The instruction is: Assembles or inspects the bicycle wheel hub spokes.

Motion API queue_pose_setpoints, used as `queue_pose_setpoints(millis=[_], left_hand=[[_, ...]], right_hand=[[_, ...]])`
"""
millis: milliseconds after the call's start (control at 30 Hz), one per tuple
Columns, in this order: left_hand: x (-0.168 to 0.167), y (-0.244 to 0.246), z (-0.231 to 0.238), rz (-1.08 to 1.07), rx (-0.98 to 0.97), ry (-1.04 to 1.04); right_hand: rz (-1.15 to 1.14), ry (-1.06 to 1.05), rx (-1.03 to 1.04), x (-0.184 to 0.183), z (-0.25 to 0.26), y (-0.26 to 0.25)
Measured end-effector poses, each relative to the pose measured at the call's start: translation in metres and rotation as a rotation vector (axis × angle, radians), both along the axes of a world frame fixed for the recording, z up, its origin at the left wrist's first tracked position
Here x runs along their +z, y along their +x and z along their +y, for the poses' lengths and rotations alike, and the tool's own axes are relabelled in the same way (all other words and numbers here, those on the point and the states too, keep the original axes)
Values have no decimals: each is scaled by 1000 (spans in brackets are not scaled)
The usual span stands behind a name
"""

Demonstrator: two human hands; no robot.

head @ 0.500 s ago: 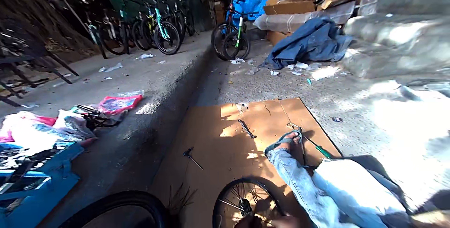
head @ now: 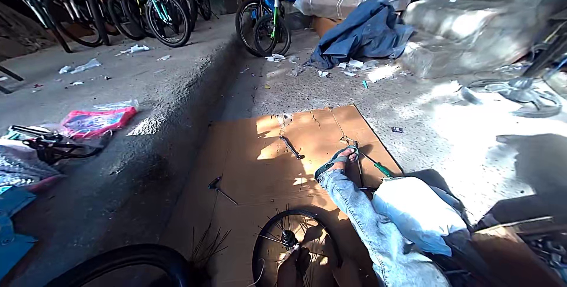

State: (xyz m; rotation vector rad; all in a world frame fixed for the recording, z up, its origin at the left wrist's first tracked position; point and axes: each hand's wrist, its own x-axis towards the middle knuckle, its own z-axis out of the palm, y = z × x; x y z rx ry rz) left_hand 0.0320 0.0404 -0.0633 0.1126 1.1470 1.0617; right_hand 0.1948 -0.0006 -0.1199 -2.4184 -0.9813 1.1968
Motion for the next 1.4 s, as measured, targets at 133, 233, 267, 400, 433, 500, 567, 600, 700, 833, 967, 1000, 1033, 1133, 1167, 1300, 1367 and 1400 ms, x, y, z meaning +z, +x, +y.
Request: queue_pose_setpoints(millis=[133, 233, 267, 400, 433, 500, 567, 600, 700, 833, 967, 1000, 1033, 1133, 1167, 1300, 1367, 1400], left_hand=[[3, 1, -3, 1, 18, -54], [0, 0, -10, -7, 8, -49], [1, -1, -14, -6, -6, -48], [4, -4, -20, 26, -57, -52], [5, -4, -18, 30, -57, -51], [4, -4, -17, 34, -45, -53], [4, -4, -17, 45, -52, -59], [6, -3, -16, 57, -61, -65], [3, -5, -17, 77, -145, -55], [1, -1, -22, 91, -180, -41], [-3, 1, -23, 46, -180, -19], [-5, 0, -22, 35, -181, -10], [-6, -1, -21, 27, -178, -1], [-9, -3, -20, 38, -148, 15], [-11, -4, -20, 36, -137, 27], [-21, -3, -19, -9, -60, 60], [-21, -2, -20, -16, -62, 25], [-20, -2, -21, -20, -68, 5]], right_hand=[[94, 164, -224, 8, 9, -3], [366, 370, -494, 4, 15, -6], [429, 421, -547, 3, 18, -6], [562, 558, -571, 18, 24, -13], [599, 570, -568, 19, 27, -15], [679, 579, -547, 15, 29, -17], [730, 585, -534, 11, 27, -17], [739, 590, -538, 11, 26, -17], [700, 598, -603, 20, 22, -18], [603, 530, -679, 24, 16, -14], [602, 554, -573, 22, 22, -11], [606, 559, -528, 23, 25, -13], [617, 559, -487, 23, 29, -14], [659, 521, -404, 25, 33, -17], [662, 517, -392, 28, 32, -17], [701, 523, -383, 39, 20, -9], [777, 549, -441, 45, 18, -4], [824, 562, -463, 47, 18, 0]])
